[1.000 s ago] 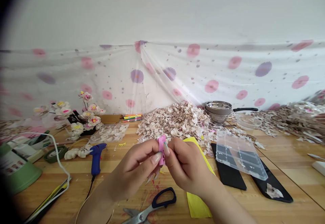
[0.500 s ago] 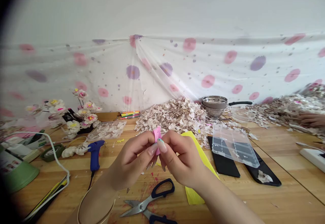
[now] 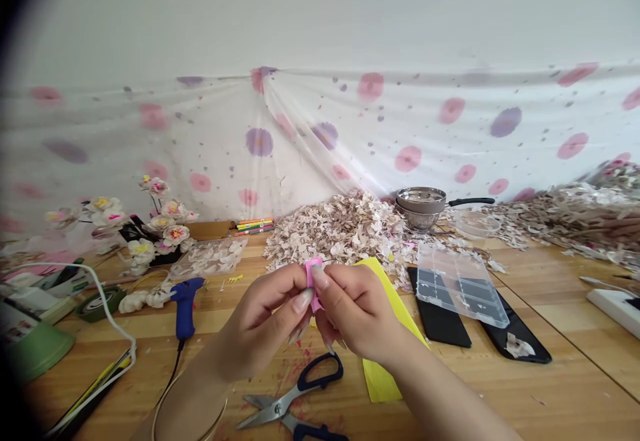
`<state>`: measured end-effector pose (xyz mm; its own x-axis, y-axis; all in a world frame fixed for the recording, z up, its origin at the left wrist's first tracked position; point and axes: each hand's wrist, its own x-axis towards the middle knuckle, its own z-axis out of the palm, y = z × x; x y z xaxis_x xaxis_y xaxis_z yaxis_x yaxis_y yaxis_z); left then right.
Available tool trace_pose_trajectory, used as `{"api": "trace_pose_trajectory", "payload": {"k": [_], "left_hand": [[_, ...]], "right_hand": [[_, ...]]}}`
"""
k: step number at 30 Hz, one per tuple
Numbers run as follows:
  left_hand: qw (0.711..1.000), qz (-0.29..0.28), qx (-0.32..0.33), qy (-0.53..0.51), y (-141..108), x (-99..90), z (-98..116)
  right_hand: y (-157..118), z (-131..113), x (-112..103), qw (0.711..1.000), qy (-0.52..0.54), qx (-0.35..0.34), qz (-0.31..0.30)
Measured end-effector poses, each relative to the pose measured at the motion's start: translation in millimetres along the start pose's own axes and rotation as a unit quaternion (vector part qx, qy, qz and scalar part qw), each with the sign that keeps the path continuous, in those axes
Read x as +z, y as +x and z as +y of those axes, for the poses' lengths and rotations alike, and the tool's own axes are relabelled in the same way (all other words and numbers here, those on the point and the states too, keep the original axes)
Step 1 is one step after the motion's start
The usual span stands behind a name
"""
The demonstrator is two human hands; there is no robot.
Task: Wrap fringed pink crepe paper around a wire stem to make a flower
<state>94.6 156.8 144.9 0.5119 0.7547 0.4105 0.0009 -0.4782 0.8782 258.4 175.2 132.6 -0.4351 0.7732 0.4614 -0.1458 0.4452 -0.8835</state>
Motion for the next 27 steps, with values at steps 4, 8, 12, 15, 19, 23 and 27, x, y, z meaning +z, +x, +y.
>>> {"api": "trace_pose_trajectory", "payload": {"k": [4,8,12,15,19,23,27], "left_hand": [[1.000,0.003,-0.010,0.009,0.1,-0.2,-0.1],[1.000,-0.001,-0.006,0.014,0.6,-0.5,2.1],[0.999,0.010,-0.006,0.034,1.0,-0.5,3.0],[0.999,0.014,-0.010,0.041,0.8,-0.6,1.6],[0.999,0.014,-0.017,0.034,0.0,-0.2,-0.5],[1.000,0.009,-0.011,0.011,-1.3,-0.1,-0.7],[1.000,0.012,-0.012,0.003,-1.7,-1.5,-0.6]], "right_hand": [[1.7,2.0,-4.6,0.999,0.037,-0.009,-0.018],[1.6,-2.4,-4.7,0.999,0.037,0.020,0.010],[0.1,-6.7,-1.5,0.998,-0.010,0.029,0.053],[-1.2,-6.0,-1.1,0.991,-0.114,-0.020,0.068],[-1.7,-3.3,-1.8,0.977,-0.187,-0.067,0.079],[-2.6,-2.3,-3.8,0.985,-0.141,-0.075,0.070],[-4.1,-3.9,-6.2,0.989,-0.102,-0.090,0.051]]}}
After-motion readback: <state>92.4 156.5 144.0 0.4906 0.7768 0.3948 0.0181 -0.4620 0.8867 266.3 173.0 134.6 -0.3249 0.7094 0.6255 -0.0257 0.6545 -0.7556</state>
